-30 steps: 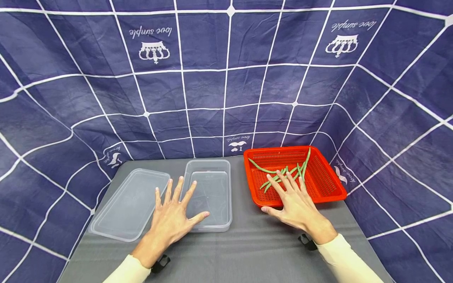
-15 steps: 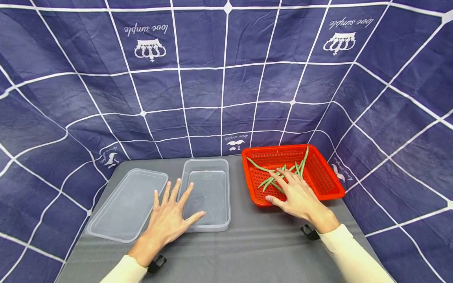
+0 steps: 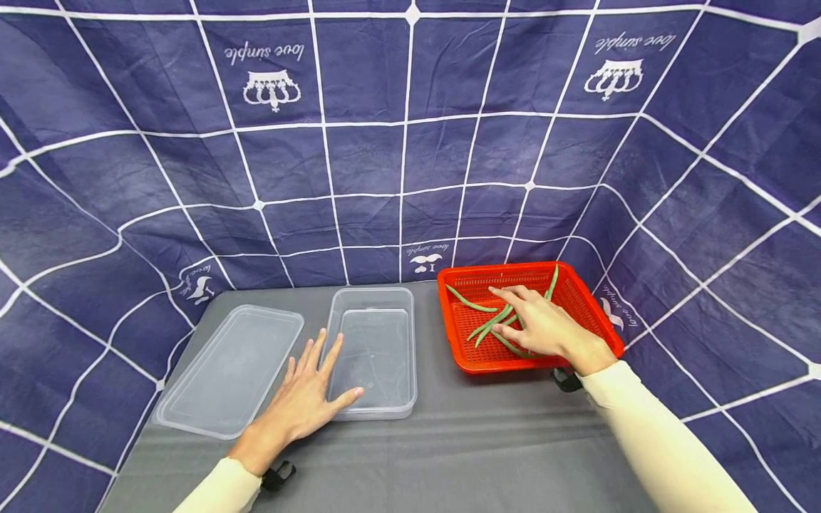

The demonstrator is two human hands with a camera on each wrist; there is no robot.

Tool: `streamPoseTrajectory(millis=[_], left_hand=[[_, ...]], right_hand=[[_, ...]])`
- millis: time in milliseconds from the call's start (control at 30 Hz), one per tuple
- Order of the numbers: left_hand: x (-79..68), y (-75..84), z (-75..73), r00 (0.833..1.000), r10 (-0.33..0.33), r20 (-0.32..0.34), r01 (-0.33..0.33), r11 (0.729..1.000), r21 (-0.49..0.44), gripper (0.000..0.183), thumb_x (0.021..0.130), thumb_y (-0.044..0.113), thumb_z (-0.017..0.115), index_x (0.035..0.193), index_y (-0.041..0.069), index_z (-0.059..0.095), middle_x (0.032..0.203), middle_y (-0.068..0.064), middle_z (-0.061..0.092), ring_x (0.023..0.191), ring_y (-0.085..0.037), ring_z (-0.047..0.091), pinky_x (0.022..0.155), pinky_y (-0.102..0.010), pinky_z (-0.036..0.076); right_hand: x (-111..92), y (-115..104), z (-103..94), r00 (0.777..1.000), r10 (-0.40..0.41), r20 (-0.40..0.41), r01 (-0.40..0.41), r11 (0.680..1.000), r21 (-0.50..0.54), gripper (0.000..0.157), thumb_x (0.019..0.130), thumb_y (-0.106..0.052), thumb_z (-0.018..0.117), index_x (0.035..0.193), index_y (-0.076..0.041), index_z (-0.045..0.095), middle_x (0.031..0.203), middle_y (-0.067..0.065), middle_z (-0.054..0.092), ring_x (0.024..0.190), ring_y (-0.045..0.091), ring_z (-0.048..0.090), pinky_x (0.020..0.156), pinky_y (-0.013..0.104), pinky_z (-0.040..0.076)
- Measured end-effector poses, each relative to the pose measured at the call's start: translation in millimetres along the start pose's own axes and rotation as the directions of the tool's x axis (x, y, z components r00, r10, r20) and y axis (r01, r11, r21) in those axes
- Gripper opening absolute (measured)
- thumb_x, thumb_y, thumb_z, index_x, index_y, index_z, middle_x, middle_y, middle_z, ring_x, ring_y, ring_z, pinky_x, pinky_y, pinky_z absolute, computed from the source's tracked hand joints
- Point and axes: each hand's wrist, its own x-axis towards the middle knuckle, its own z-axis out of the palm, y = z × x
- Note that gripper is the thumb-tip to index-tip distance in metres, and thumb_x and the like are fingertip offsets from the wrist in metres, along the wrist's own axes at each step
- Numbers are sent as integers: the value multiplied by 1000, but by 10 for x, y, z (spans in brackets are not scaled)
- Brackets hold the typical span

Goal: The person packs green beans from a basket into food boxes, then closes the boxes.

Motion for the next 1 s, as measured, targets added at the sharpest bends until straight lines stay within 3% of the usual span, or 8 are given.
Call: streamPoseTrajectory(millis=[100, 333, 400, 600, 833, 1000], left_hand=[[2, -3, 51, 1000, 1, 29, 1, 998, -70, 113, 107, 77, 68, 190, 24, 12, 197, -24, 8, 179, -58, 19, 134, -87, 27], [-34, 27, 147, 996, -17, 85, 36, 973, -226, 114, 109, 74, 69, 190, 27, 5, 196, -23, -11, 171, -68, 31, 123, -80, 50], [-40, 38, 165, 995, -21, 99, 46, 965, -257, 114, 109, 73, 70, 190, 28, 3, 196, -22, -14, 170, -68, 34, 122, -77, 52], [-9, 69, 176, 996, -28, 80, 48, 961, -271, 114, 110, 67, 73, 190, 25, 3, 196, -22, -14, 166, -66, 43, 122, -74, 54], [-9, 47, 191, 996, -50, 72, 68, 957, -283, 117, 110, 60, 77, 190, 16, 4, 197, -20, -13, 154, -57, 61, 120, -69, 57], [-26, 40, 227, 997, -56, 48, 67, 958, -280, 119, 109, 56, 79, 188, 4, 7, 197, -22, -9, 160, -58, 55, 124, -68, 54]], right_hand=[[105, 68, -33, 1000, -9, 27, 9, 1000, 18, 80, 108, -44, 83, 178, -25, 50, 166, 22, 61, 152, 52, 62, 105, 78, 61], [398, 181, -12, 993, -87, 75, 83, 995, 60, 75, 109, -33, 83, 176, -16, 53, 164, 29, 62, 149, 54, 65, 119, 74, 56], [496, 202, 19, 990, -116, 83, 109, 991, 80, 73, 108, -27, 84, 173, -11, 55, 162, 30, 64, 146, 54, 66, 120, 73, 54], [742, 247, 126, 975, -193, 107, 176, 973, 152, 65, 104, -10, 83, 165, -2, 61, 160, 28, 68, 141, 48, 68, 122, 67, 54], [899, 277, 273, 965, -209, 156, 175, 963, 205, 65, 103, -2, 82, 163, 2, 60, 155, 33, 70, 139, 51, 72, 121, 66, 56], [1017, 347, 390, 956, -231, 178, 188, 954, 232, 62, 101, 2, 81, 160, 4, 62, 149, 32, 74, 135, 51, 74, 118, 65, 59]])
